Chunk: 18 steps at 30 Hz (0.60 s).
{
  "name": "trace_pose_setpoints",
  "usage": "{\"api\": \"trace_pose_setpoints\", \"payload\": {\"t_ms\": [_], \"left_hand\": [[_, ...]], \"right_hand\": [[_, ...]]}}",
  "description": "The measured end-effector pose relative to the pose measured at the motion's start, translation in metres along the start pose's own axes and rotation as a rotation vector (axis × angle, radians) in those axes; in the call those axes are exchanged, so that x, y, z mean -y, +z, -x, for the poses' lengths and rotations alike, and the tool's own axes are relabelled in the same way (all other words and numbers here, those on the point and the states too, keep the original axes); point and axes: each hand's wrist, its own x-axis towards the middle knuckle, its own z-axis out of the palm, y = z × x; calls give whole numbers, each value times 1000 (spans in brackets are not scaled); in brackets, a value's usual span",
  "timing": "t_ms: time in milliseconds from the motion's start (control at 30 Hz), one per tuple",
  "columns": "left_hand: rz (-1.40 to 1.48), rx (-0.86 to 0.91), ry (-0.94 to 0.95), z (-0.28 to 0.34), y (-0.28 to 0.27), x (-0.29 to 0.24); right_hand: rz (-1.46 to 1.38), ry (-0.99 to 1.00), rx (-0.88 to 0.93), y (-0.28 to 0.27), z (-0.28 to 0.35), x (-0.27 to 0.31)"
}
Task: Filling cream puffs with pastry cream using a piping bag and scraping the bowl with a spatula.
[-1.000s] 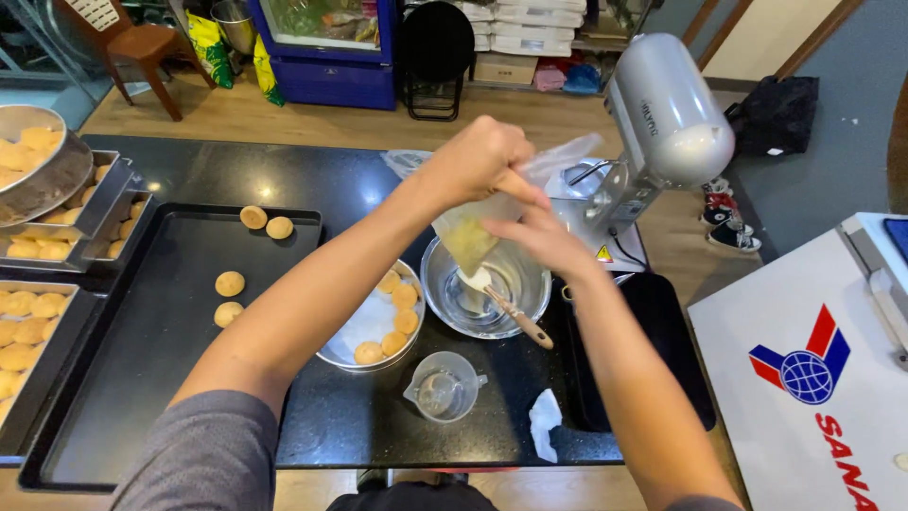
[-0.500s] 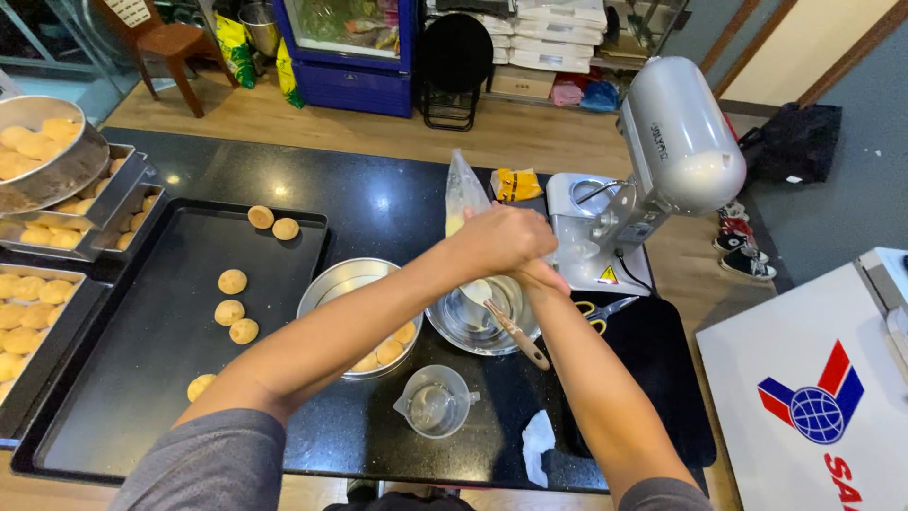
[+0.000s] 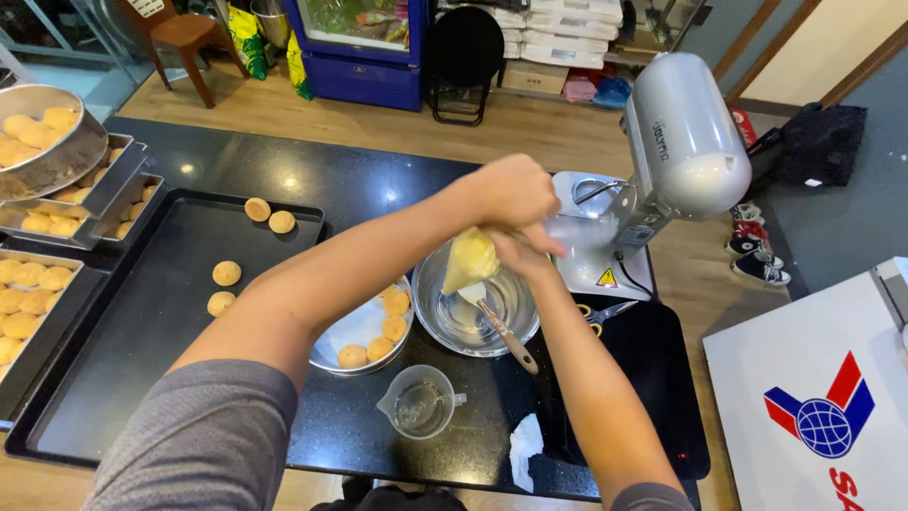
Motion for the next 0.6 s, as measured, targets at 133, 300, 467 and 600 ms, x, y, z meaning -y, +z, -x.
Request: {"api": "trace_pose_setpoints", "payload": {"t_ms": [133, 300, 467, 600], "left_hand": [[60, -180, -50, -1, -8, -28], [121, -320, -702, 49, 16, -100], [-221, -133, -533, 53, 80, -132], [-135, 336, -517, 30, 67, -102]], "right_hand": [[170, -46, -396, -13, -7, -40], [-785, 110, -797, -20, 36, -23], [-1211, 182, -813, -16, 65, -31], [-1075, 365, -779, 16, 89, 13]]}}
